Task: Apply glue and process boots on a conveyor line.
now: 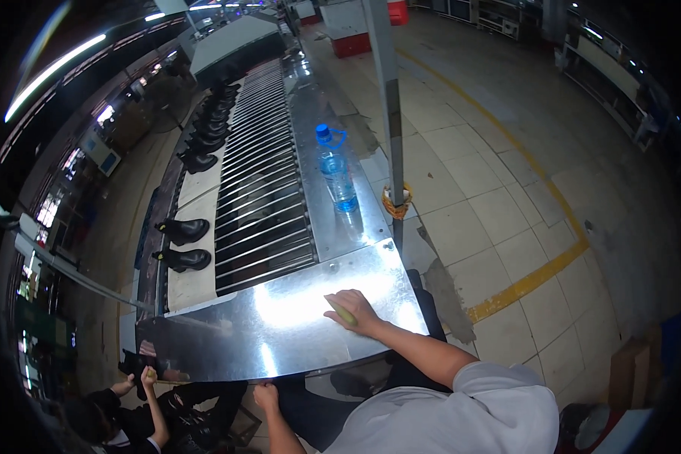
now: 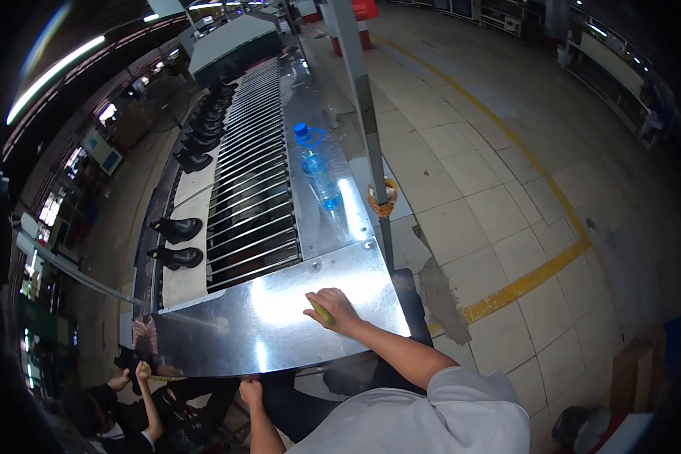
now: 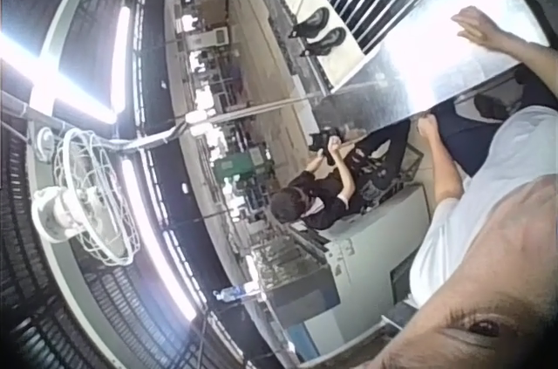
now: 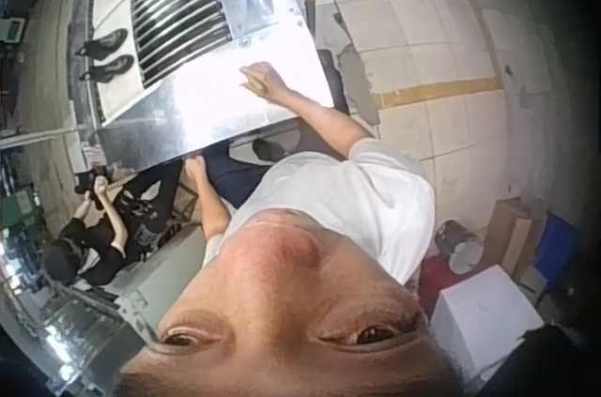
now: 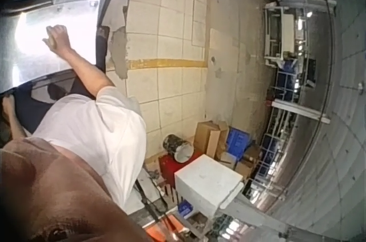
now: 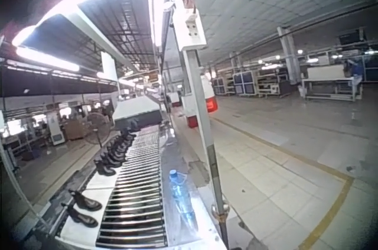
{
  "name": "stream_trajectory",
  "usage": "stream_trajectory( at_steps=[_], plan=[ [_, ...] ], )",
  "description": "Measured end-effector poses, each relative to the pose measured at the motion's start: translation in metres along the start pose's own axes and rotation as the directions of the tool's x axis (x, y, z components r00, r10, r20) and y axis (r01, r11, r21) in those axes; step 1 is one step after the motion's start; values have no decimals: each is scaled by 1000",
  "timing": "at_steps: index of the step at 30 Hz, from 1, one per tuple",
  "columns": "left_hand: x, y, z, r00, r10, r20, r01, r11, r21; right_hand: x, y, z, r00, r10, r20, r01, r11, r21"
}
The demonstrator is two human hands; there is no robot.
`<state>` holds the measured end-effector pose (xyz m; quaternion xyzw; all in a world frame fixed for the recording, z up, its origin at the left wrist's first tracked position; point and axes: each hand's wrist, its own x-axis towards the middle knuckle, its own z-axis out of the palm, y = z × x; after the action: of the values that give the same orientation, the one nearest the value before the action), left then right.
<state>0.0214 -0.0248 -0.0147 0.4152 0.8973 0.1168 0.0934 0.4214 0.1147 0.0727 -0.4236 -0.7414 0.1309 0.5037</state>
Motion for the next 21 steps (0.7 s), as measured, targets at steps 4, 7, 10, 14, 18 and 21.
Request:
stream_trajectory(
  at_steps=[4,7,10,14,18,21],
  plan=[
    [-1,5,1,1000,-2,-4,2,1000,8,-2,3,-1,1000,8,1,-8,1000,-2],
    [-1,9,0,1000,2,16,-2,1000,2,-4,6,-2,1000,12,-1,-12,1000,-6],
    [0,7,0,1000,19,16,-18,1000,-24,-4,5,-2,999,29,16,-29,1000,-11],
    [3,2,1,1000,8,14,-8,1000,5,-4,3,0,999,28,22,-27,1000,-8],
    [2,4,2,1000,4,24,-4,1000,-3,-6,4,-1,999,40,31,-40,999,-6],
    [2,5,1,1000,-2,30,2,1000,-1,-6,6,0,998,45,39,-44,999,-11]
  ],
)
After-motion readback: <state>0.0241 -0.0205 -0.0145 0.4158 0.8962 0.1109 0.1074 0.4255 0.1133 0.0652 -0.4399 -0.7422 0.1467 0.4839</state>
